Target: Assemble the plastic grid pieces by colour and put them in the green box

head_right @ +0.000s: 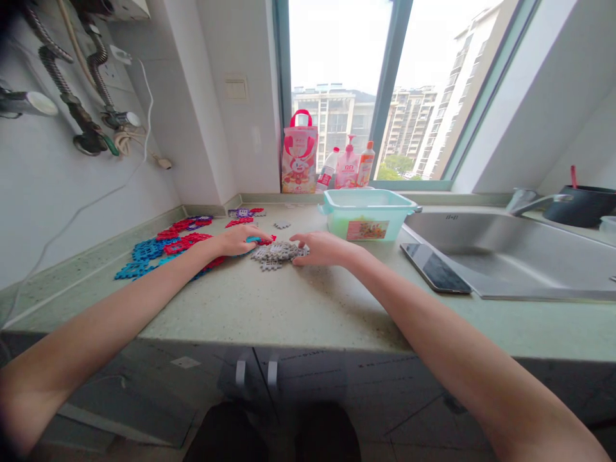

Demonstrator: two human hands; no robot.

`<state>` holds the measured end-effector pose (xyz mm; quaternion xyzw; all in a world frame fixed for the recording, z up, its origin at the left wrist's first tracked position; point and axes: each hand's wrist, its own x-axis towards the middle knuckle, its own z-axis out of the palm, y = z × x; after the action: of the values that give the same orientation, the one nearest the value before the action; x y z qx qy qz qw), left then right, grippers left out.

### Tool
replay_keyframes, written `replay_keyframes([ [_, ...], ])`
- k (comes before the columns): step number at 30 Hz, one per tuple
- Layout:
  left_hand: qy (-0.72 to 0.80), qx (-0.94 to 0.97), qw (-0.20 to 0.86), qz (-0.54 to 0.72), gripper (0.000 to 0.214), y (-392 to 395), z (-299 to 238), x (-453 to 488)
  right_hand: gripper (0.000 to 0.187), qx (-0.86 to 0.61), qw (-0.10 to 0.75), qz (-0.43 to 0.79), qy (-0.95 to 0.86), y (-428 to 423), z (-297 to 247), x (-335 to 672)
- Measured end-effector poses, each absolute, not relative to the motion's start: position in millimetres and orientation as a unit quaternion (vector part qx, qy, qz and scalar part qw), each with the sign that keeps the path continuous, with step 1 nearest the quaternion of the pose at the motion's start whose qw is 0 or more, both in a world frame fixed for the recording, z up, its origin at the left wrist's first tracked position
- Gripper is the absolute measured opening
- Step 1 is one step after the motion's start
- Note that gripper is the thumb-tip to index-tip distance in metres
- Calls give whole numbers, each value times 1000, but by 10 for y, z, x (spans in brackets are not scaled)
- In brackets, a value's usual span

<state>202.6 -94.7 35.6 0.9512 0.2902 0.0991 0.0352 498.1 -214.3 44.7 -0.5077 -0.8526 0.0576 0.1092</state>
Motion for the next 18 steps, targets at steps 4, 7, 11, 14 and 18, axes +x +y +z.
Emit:
replay_keyframes([
  [4,329,942,-5,68,58,-862,413,1898,68,-507,109,64,-853,-2149,456,4984],
  [7,379,924,-21,40,49,-846,503,1803,67,-511,109,67,-850,-2155,459,4980],
  [11,460,886,-57,15,36,-886,615,1725,66,-512,114,69,-848,-2163,461,4974],
  [14,525,844,-110,5,37,-904,621,1717,65,-513,117,70,-848,-2175,471,4971],
  [18,528,829,-181,26,52,-848,526,1752,64,-513,117,72,-847,-2184,479,4966],
])
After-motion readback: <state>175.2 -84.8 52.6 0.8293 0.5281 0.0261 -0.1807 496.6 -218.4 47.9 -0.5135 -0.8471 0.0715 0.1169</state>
